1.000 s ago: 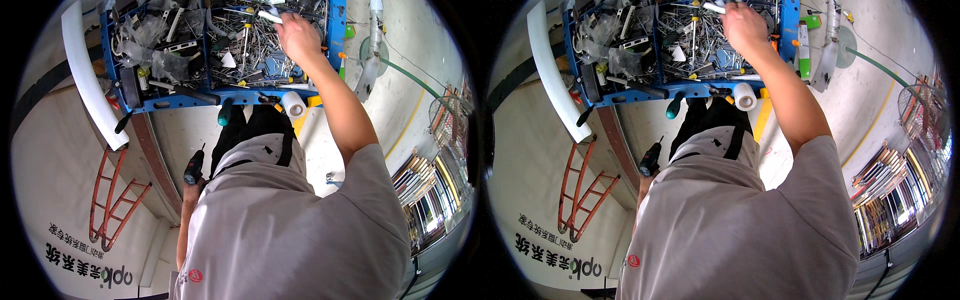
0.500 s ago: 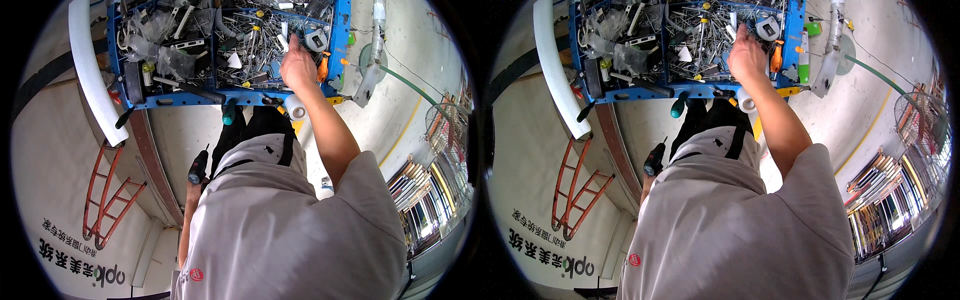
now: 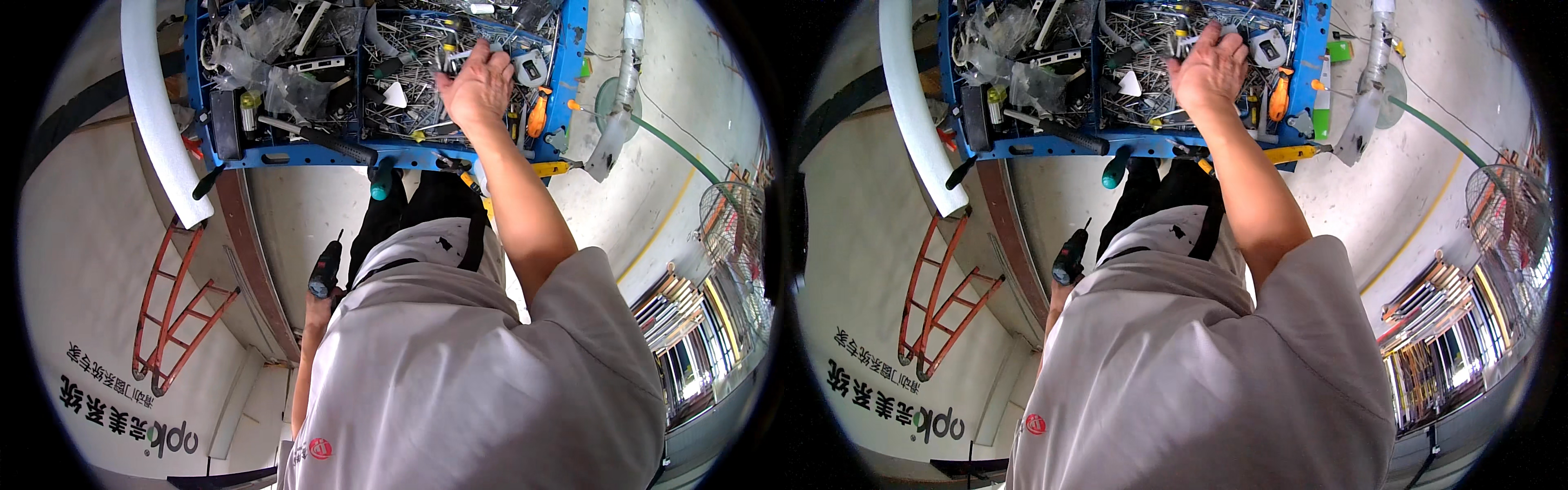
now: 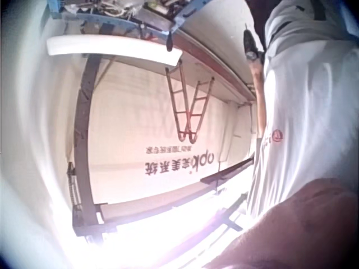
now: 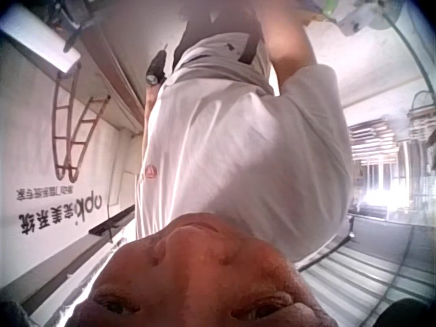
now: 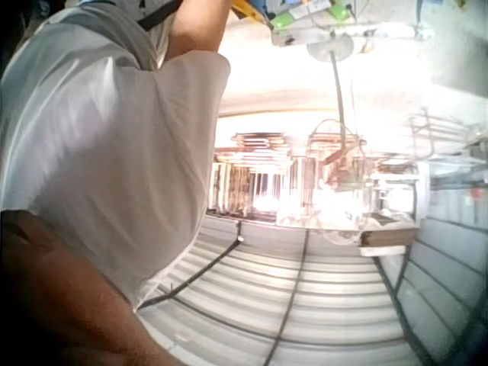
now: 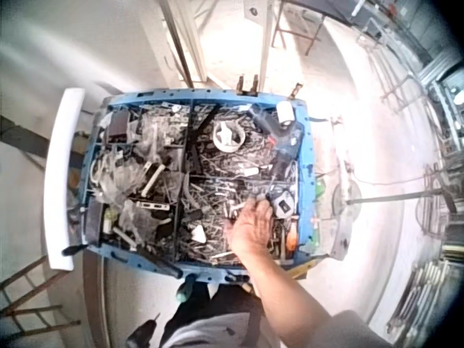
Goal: The person uses a power drill to drive screws into a black metal frame, then uses a spreader clamp to hold or adjust the frame parts, and finally picks up and moves metal bars within the workshop.
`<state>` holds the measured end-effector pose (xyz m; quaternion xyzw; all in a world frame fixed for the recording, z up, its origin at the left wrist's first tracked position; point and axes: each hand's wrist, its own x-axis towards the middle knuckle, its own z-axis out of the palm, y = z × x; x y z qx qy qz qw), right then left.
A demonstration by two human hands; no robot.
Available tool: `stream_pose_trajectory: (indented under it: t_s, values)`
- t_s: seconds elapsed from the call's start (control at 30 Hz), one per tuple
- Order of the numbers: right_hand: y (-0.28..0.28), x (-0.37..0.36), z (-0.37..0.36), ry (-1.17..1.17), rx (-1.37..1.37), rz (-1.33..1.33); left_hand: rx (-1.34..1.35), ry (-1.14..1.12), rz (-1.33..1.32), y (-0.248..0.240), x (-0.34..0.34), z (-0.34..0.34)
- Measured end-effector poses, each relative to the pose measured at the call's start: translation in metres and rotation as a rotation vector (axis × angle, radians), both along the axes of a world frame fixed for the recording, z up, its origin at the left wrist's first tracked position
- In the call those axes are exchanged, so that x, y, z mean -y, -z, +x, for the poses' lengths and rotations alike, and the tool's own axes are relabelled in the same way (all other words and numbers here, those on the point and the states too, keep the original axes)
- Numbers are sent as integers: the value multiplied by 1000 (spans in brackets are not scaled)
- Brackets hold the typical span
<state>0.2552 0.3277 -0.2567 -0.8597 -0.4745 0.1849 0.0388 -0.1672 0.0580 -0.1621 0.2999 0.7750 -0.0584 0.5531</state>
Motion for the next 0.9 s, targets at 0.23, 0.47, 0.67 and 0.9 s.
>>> stream_pose_trajectory:
  t_s: [0.23,0.47,0.67,0.9]
  values:
    - [15,26,20,-10,-96,-27,-3,7,49,8,13,-14]
    - [9,37,36,28,-194,118,-29,62,91,9,17,-12]
    - [0,52,20,-55,49,273,44,-44,-4,33,44,-30]
    - [5,34,-4,-197,187,159,0,-55,-29,23,34,-20]
